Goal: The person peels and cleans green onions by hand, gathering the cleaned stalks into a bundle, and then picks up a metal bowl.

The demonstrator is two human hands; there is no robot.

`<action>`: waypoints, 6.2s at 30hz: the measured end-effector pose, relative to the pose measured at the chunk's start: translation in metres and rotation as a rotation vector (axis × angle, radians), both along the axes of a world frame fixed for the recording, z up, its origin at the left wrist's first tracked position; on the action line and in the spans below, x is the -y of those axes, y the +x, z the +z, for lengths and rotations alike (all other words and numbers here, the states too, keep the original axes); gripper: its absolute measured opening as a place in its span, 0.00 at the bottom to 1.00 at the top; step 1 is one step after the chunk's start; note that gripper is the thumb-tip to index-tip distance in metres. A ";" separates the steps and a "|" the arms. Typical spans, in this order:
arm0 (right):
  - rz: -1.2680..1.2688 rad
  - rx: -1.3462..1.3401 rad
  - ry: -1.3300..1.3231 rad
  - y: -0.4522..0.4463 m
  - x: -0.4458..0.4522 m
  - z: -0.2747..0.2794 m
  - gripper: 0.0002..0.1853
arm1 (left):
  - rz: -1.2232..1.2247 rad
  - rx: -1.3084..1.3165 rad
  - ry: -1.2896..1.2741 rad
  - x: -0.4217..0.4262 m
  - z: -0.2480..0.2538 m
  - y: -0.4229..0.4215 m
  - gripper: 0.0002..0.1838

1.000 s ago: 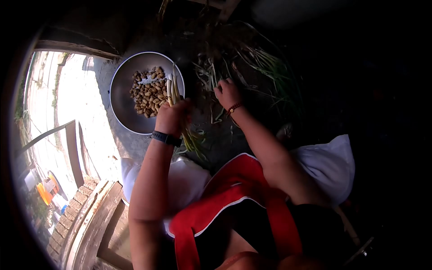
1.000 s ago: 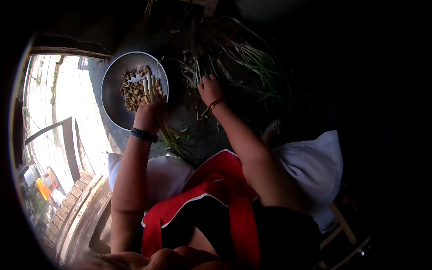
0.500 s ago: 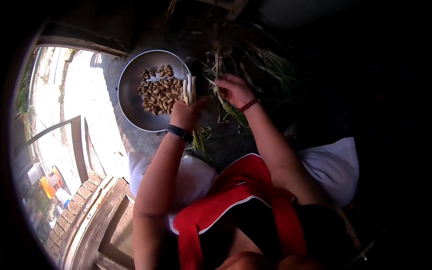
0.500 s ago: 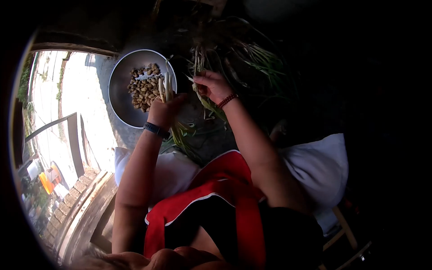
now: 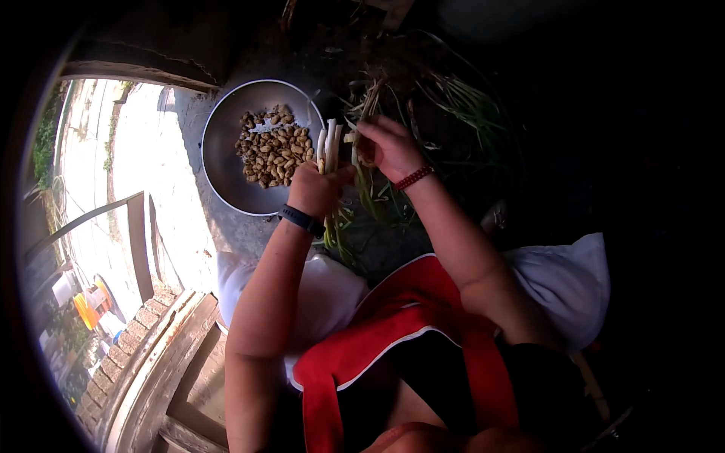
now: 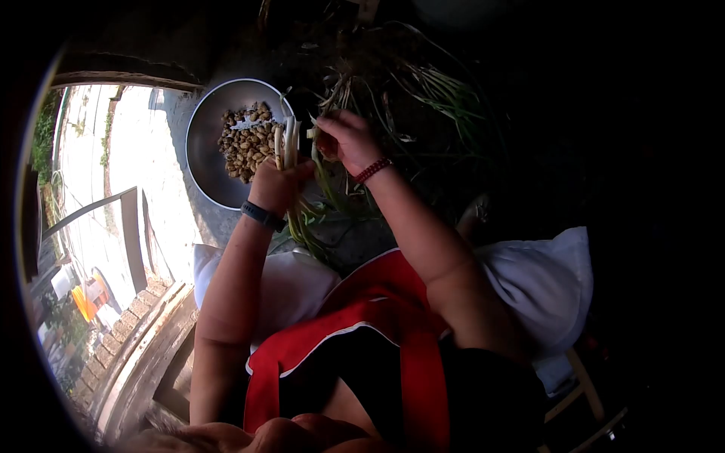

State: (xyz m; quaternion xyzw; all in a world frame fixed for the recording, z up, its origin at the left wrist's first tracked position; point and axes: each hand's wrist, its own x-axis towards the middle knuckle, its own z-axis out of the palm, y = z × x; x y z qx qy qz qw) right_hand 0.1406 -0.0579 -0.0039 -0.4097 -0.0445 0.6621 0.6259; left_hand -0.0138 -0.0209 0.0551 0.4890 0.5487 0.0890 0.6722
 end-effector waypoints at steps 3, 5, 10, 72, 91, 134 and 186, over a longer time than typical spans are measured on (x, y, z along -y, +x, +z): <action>0.045 0.034 0.021 0.002 0.000 -0.006 0.03 | -0.066 0.018 0.053 0.001 -0.002 0.000 0.07; 0.027 0.088 0.016 0.002 0.000 -0.006 0.03 | -0.134 0.044 0.080 0.001 0.003 0.002 0.06; 0.216 0.248 0.007 0.012 0.004 0.004 0.07 | -0.127 0.046 0.101 0.003 -0.002 0.002 0.09; 0.212 1.751 0.006 0.104 -0.011 -0.041 0.13 | -0.093 0.134 -0.095 0.003 0.016 -0.024 0.05; 0.140 0.493 0.081 0.002 -0.005 -0.038 0.05 | 0.272 0.329 -0.364 0.018 -0.015 0.002 0.10; 0.443 0.923 0.381 0.045 0.011 0.001 0.07 | 0.175 0.218 -0.184 -0.021 -0.003 -0.012 0.10; -0.126 -0.288 -0.019 0.046 -0.013 0.025 0.08 | 0.008 0.209 -0.112 0.006 -0.030 0.002 0.03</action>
